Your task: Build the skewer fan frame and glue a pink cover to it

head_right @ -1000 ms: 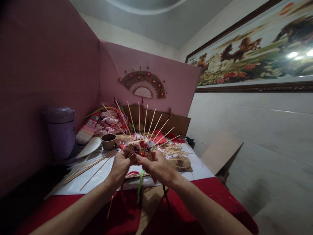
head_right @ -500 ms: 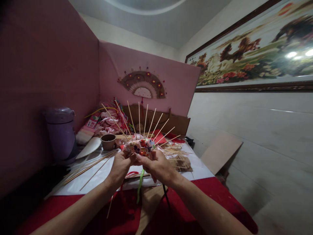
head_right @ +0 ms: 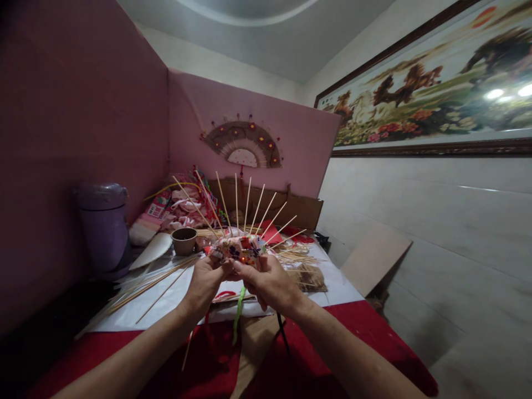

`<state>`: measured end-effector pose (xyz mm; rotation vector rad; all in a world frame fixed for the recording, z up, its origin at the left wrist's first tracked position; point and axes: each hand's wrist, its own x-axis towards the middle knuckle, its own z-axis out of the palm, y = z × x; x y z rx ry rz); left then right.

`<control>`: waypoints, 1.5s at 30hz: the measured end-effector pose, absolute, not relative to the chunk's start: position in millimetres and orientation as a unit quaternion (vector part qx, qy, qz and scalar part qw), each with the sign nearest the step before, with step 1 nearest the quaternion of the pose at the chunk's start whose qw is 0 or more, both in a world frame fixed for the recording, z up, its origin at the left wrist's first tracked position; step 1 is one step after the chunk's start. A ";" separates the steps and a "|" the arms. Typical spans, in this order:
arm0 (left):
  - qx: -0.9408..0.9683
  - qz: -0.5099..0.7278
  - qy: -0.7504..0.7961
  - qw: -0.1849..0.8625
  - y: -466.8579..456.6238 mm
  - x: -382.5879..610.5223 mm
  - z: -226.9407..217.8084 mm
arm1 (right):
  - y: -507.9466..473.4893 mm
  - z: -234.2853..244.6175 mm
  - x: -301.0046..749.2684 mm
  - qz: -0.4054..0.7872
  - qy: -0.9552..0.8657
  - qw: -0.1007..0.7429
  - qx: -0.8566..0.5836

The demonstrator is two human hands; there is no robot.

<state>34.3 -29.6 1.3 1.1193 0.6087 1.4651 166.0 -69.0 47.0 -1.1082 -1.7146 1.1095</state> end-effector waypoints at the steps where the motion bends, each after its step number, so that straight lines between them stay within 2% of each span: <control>1: 0.474 0.624 0.257 0.565 -29.6 34.3 1.5 | -69.9 47.1 166.0 0.442 -0.682 0.389 -0.434; 5: 0.473 0.635 0.250 0.557 -31.5 33.9 3.8 | -71.8 47.3 164.9 0.447 -0.694 0.363 -0.432; 45: 0.473 0.617 0.254 0.576 -29.0 34.0 1.7 | -66.9 47.6 174.5 0.427 -0.673 0.398 -0.454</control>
